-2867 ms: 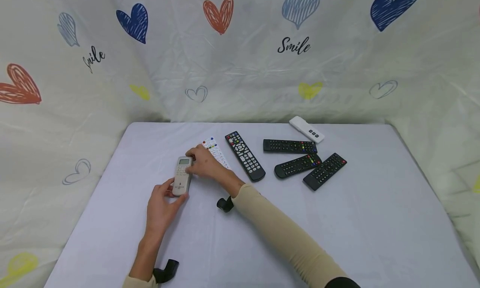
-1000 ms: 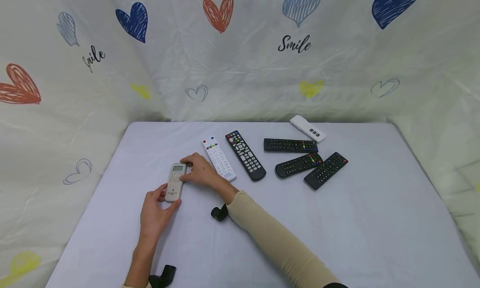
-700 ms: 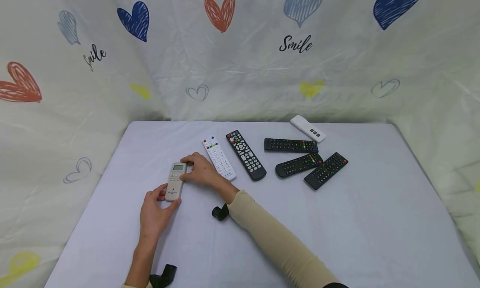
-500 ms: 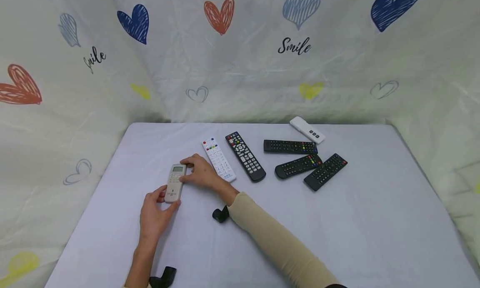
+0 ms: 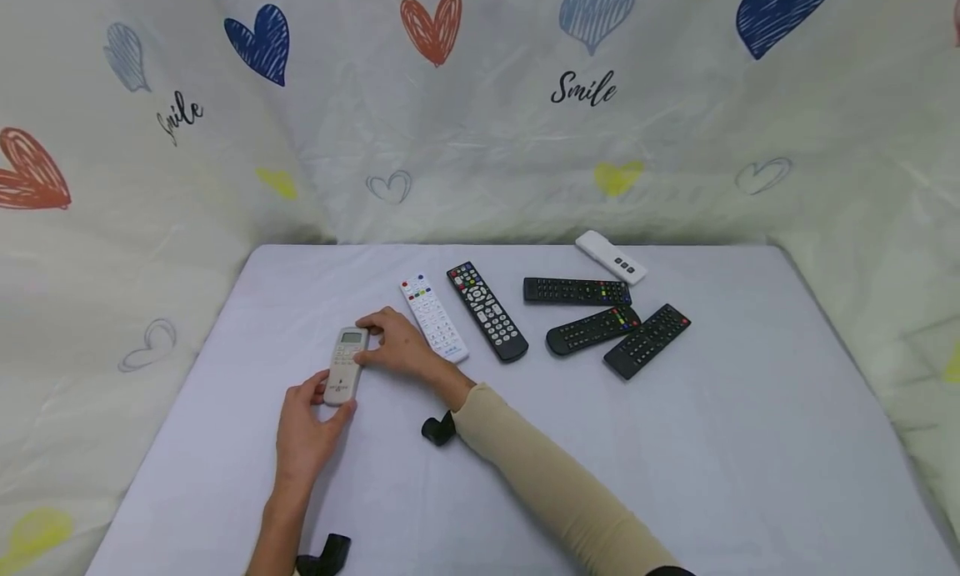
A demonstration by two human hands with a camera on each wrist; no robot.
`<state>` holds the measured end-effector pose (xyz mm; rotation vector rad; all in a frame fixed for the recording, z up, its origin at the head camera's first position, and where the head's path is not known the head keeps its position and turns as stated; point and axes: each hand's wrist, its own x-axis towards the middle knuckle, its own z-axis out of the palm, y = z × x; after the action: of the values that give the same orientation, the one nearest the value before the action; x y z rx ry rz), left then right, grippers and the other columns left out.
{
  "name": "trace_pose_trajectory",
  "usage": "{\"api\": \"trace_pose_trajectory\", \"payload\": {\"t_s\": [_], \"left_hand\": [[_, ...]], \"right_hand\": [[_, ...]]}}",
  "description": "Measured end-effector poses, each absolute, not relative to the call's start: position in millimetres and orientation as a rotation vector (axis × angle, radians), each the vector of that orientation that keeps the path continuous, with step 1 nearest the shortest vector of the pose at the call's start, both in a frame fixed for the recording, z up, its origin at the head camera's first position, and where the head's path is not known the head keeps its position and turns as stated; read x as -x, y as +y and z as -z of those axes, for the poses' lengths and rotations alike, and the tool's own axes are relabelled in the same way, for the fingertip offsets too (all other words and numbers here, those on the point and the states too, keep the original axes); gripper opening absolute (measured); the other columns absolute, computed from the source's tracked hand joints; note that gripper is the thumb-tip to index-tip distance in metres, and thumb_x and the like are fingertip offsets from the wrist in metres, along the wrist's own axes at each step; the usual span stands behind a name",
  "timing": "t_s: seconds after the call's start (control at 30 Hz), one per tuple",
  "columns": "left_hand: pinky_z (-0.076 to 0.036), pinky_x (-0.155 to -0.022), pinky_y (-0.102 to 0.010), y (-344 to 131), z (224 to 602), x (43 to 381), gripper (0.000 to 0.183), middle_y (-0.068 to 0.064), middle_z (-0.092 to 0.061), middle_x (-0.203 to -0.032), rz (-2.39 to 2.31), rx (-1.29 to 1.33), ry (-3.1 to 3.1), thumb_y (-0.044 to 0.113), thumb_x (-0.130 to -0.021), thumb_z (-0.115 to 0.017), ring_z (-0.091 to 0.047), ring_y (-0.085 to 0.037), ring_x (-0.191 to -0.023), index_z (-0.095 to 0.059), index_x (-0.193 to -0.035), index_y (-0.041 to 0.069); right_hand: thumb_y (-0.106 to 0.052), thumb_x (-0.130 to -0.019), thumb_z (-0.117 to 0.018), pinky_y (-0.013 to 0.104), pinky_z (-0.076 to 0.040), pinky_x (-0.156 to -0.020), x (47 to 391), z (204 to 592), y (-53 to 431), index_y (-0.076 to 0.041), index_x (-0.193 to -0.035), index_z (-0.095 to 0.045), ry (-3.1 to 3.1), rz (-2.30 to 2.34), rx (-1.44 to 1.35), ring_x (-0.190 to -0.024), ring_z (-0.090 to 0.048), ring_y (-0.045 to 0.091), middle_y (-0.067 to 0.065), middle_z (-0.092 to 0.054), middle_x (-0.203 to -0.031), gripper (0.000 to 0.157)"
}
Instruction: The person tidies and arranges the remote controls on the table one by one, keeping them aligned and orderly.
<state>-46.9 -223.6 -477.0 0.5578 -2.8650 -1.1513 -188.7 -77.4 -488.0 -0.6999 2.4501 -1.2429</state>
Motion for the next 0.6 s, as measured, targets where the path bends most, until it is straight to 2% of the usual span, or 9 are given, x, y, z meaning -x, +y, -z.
{"api": "trace_pose_trajectory", "payload": {"t_s": [0.33,0.6], "left_hand": [[-0.043,-0.105,-0.051,-225,479,42,0.069,-0.023,-0.048,-0.136,1.124,-0.563,-2.863,0.018,-0.094,-0.074,-0.049,-0.035,-0.122,-0.044,-0.153,0.000],[-0.043,-0.103,-0.053,-221,478,45,0.075,-0.026,-0.046,-0.136,1.112,-0.565,-2.849,0.021,-0.092,-0.078,-0.048,-0.039,-0.124,-0.042,-0.154,-0.001]], "right_hand": [[-0.028,-0.094,-0.078,0.015,-0.047,-0.087,186,486,-79,-0.014,-0.145,-0.060,2.426,1.237,0.717,-0.107,-0.057,0.011,0.006,-0.061,-0.129,0.056],[-0.028,-0.097,-0.075,0.021,-0.050,-0.098,187,472,-75,-0.011,-0.145,-0.059,2.419,1.239,0.679,-0.119,-0.059,0.016,0.008,-0.060,-0.131,0.053]]}}
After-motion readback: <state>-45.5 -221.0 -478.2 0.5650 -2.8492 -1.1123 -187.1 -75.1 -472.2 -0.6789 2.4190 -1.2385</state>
